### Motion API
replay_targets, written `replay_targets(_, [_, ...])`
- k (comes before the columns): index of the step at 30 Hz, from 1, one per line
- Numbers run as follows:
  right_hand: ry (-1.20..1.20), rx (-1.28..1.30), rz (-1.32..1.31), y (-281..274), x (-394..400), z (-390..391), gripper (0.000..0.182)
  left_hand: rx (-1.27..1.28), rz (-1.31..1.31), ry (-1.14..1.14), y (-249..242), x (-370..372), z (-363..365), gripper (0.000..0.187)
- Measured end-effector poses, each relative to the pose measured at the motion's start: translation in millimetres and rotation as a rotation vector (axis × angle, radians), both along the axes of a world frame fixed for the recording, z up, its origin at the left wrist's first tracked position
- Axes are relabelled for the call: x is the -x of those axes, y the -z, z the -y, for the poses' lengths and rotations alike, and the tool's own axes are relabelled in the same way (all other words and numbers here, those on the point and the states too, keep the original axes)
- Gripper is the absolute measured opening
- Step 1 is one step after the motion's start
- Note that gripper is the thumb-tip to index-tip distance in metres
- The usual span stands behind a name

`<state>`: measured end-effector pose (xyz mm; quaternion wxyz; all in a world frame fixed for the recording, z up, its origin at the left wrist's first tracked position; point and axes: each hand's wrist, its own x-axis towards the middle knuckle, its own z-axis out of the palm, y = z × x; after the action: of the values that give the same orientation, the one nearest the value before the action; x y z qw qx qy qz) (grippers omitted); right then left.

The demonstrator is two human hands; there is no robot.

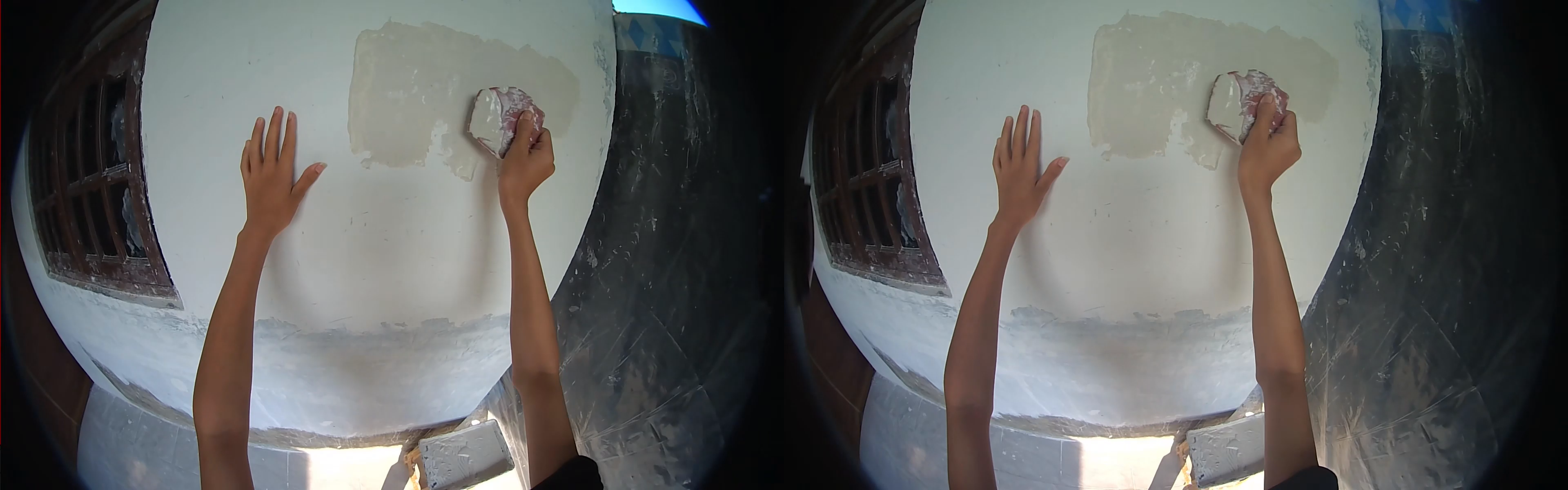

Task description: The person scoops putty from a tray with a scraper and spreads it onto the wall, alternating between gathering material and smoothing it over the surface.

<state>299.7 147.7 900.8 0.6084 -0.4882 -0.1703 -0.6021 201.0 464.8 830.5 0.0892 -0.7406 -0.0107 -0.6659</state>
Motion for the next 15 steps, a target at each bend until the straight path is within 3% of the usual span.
replay_targets(3, [-0.113, 0.336, 0.133, 1, 2, -48, 0.045, -0.005, -0.030, -0.019, 1, 0, -1, 0.081])
replay_targets(5, [0.162, 0.597, 0.338, -7, 3, -70, 0.042, 0.002, -0.041, -0.006, 1, 2, 0, 0.081])
replay_targets(7, [0.292, 0.637, 0.463, -26, -5, -78, 0.041, 0.001, -0.045, -0.001, 1, 2, 0, 0.081])
replay_targets(11, [0.429, 0.467, 0.358, -64, -29, -47, 0.044, 0.009, -0.061, -0.009, 1, 3, 1, 0.081])
replay_targets(15, [0.530, 0.250, 0.080, -86, -51, 16, 0.049, 0.012, -0.048, 0.004, -1, 2, 1, 0.081])
